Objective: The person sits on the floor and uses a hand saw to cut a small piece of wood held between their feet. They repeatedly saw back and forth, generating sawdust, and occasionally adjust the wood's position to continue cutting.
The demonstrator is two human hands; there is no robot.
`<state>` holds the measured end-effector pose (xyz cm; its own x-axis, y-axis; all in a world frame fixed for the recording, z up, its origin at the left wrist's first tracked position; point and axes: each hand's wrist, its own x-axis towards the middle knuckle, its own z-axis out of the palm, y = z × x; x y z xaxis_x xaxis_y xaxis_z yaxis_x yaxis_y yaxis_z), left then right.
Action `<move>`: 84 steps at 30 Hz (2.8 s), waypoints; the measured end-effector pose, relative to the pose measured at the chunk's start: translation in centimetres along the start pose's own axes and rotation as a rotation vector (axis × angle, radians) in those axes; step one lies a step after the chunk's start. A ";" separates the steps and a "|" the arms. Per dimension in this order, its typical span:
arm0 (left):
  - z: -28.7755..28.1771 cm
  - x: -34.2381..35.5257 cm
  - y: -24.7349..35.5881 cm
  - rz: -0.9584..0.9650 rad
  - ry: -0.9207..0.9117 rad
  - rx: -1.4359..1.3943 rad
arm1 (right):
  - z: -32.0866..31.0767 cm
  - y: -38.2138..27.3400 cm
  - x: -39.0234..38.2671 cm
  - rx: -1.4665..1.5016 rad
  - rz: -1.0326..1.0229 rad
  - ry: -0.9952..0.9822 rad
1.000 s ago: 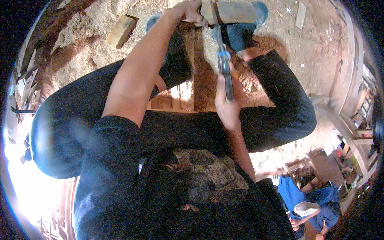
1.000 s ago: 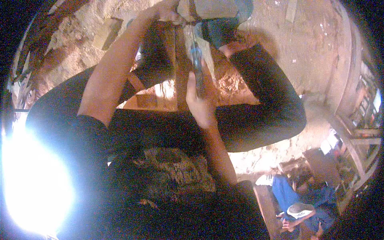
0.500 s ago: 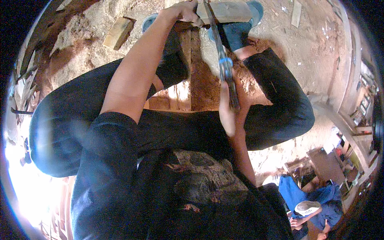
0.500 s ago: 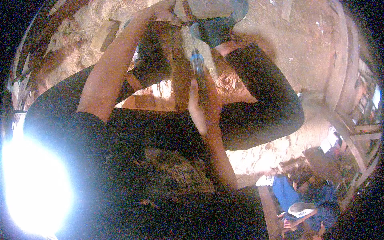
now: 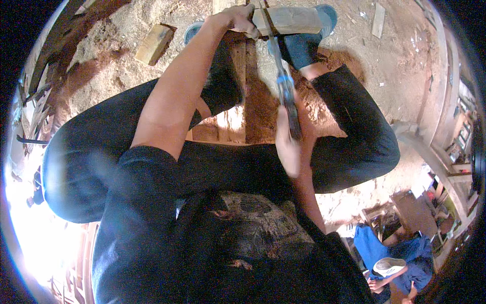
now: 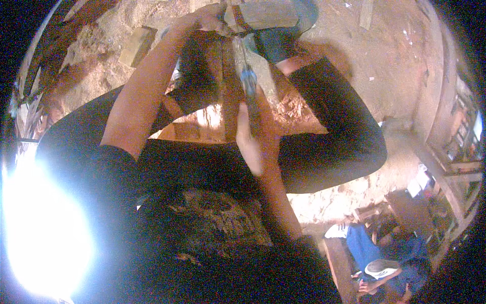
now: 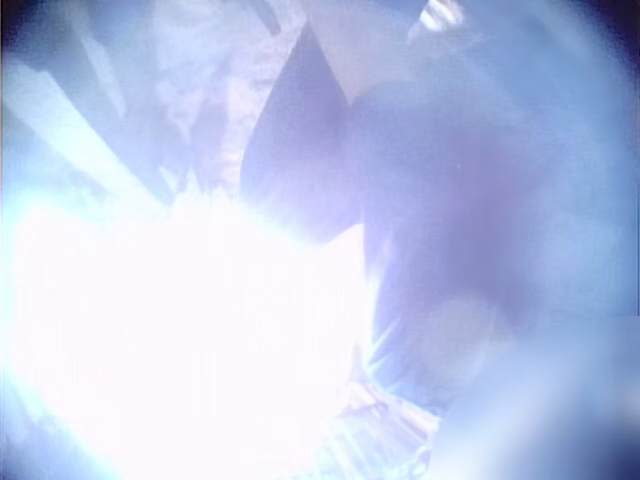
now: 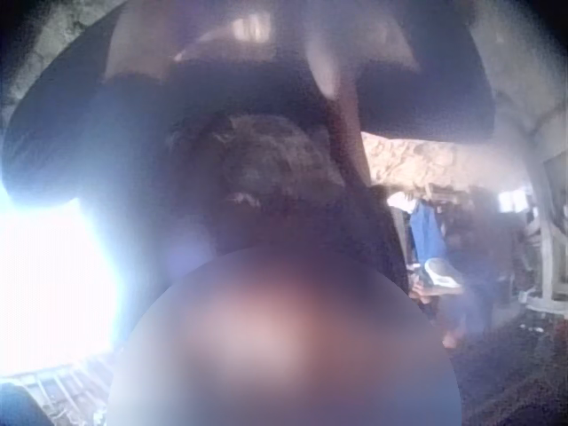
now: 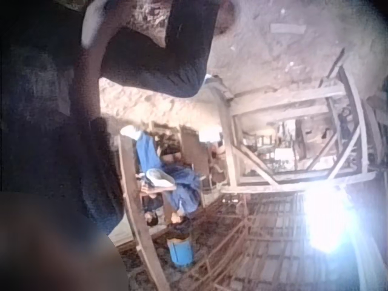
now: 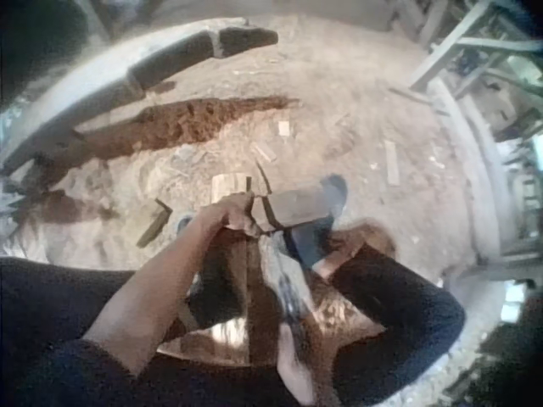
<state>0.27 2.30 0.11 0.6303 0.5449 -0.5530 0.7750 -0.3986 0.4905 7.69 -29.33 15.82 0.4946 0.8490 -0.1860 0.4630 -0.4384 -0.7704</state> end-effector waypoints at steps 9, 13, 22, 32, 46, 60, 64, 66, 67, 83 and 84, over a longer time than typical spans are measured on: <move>-0.2 0.4 -0.4 -0.006 -0.031 -0.075 | -0.3 0.6 0.0 0.059 0.034 -0.031; -0.2 0.1 -0.4 -0.044 -0.057 -0.089 | -0.7 1.1 -0.9 0.010 0.075 -0.046; 0.0 0.5 -0.7 -0.001 -0.039 -0.118 | -0.5 2.2 -2.2 0.052 0.069 0.057; -0.5 -0.1 -0.4 -0.019 -0.043 -0.116 | -0.1 4.3 -2.5 0.155 0.091 0.066; -1.3 -0.9 0.6 -0.040 -0.078 -0.127 | -0.5 2.4 -2.2 0.181 0.161 0.015; -0.4 1.3 -0.5 0.006 -0.145 -0.162 | -0.2 1.8 -2.4 0.038 0.013 0.057; -0.3 0.1 -0.2 -0.010 -0.050 -0.077 | 1.5 0.8 0.7 0.067 0.002 0.023; -0.3 0.0 -0.4 -0.001 -0.042 -0.092 | 0.9 2.0 -1.8 0.031 -0.030 0.039; -0.5 0.1 -0.4 0.000 -0.043 -0.100 | 0.5 2.2 -2.4 0.012 -0.052 0.049; 0.6 0.6 -1.0 -0.020 -0.071 -0.139 | 2.9 -0.2 2.6 0.152 0.000 0.039; -0.4 -1.3 0.8 -0.022 0.040 -0.038 | 2.2 0.0 1.7 0.163 0.060 0.009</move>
<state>0.06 1.56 1.54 0.6101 0.5825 -0.5371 0.7859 -0.3583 0.5040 6.88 -27.20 14.16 0.5250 0.8195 -0.2297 0.3073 -0.4343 -0.8467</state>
